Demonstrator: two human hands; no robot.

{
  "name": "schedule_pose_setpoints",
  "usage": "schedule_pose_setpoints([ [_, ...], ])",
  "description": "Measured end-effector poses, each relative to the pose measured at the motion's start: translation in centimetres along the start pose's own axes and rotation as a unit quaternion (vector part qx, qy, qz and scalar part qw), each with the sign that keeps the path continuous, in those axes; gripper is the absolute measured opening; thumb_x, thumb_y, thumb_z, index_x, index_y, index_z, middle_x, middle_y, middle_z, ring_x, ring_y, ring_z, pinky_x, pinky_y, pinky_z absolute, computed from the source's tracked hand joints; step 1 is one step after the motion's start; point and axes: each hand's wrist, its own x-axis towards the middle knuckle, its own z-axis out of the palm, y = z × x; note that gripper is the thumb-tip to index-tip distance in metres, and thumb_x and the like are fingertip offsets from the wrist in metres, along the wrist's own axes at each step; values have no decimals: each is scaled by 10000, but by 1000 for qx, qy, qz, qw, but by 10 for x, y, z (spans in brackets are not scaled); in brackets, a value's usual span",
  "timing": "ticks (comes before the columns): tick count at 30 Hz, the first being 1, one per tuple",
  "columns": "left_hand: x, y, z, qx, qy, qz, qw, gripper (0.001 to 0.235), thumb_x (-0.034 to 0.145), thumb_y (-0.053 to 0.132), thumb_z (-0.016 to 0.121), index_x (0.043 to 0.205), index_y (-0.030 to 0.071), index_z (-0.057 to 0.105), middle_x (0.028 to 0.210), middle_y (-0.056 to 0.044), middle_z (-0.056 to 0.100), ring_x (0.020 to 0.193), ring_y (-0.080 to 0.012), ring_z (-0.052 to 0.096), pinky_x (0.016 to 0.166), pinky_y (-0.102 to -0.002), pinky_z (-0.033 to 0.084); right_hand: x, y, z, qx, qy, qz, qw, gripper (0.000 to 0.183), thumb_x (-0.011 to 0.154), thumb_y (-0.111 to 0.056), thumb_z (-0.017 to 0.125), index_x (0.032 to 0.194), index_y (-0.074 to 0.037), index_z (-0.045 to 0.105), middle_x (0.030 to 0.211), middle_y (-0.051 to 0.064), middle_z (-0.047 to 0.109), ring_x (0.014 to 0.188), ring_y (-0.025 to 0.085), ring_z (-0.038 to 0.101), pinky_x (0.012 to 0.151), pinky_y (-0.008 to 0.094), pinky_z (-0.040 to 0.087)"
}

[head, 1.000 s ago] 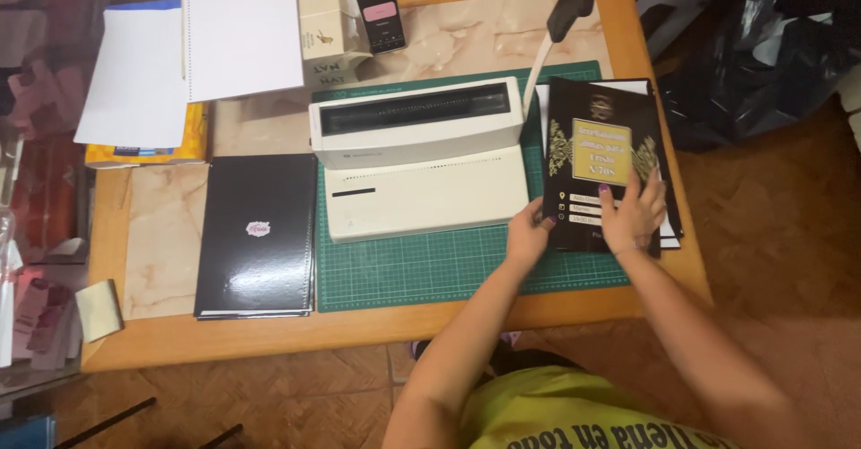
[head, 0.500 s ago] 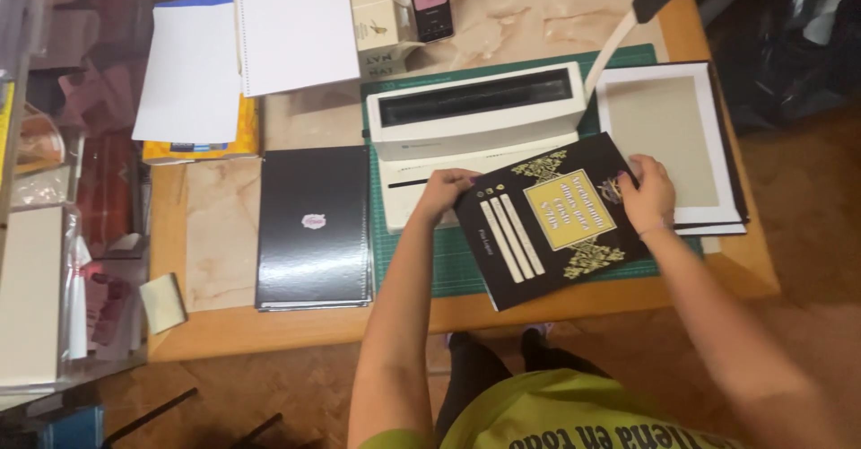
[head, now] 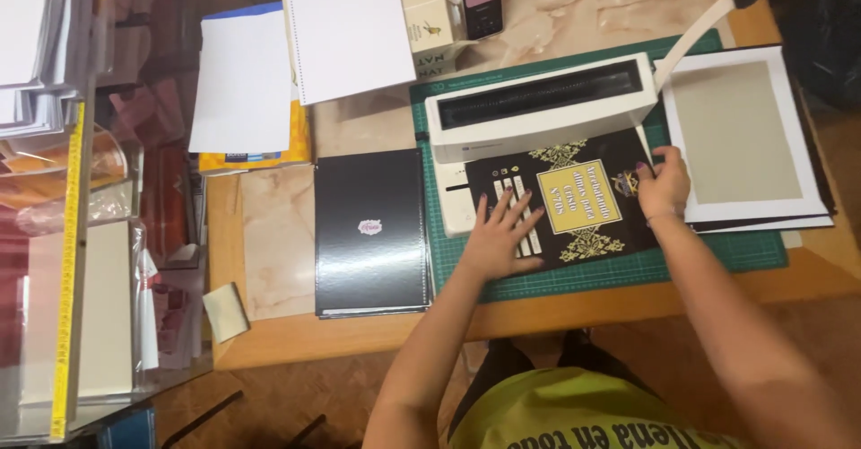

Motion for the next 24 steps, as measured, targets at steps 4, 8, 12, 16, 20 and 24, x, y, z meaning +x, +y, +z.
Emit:
schedule_pose_setpoints([
  [4, -7, -3, -15, 20, -29, -15, 999, 1113, 637, 801, 682, 1590, 302, 398, 1701, -107, 310, 1582, -420, 214, 1250, -695, 118, 3, 4, 4, -16, 16, -22, 1000, 314, 986, -228, 799, 1202, -211, 571, 963, 62, 595, 998, 406, 671, 921, 522, 534],
  [8, -4, -17, -18, 50, -90, -9, 995, 1139, 608, 745, 718, 1601, 307, 373, 1718, -121, 232, 1586, -455, 135, 1233, -713, 108, -8, -1, 5, -89, 29, -81, 992, 245, 987, -244, 774, 1180, -184, 636, 1059, 55, 537, 1048, 369, 624, 911, 492, 534],
  [12, -3, -37, -14, 70, -78, 3, 995, 1154, 581, 744, 695, 1602, 323, 357, 1716, -116, 225, 1585, -462, 137, 1216, -722, 135, -14, -6, 2, -156, 3, -171, 973, 355, 995, -331, 726, 1323, -198, 696, 1241, 37, 505, 1212, 308, 483, 968, 470, 474],
  [16, -6, -40, -10, 66, -68, 4, 995, 1170, 585, 749, 684, 1616, 329, 325, 1723, -115, 212, 1587, -464, 132, 1219, -723, 124, -42, -48, -42, -155, -85, -231, 957, 582, 985, -399, 674, 1503, -142, 610, 1488, 119, 506, 1379, 402, 438, 1049, 577, 436],
  [20, 0, -42, -29, 78, -115, 13, 990, 1161, 657, 831, 621, 1629, 304, 265, 1724, -125, 136, 1577, -458, 82, 1214, -714, 89, -47, -63, -75, -123, -234, -318, 910, 973, 788, -553, 719, 1590, -129, 367, 1671, 212, 226, 1523, 454, 205, 1211, 630, 228],
  [24, 0, -44, -36, 91, -163, 25, 982, 1166, 738, 916, 548, 1644, 274, 193, 1723, -144, 78, 1569, -453, 12, 1205, -714, 36, -34, -46, -79, -161, -332, -372, 852, 1330, 607, -665, 827, 1645, -217, 126, 1730, 200, -26, 1588, 391, -9, 1249, 544, 83],
])
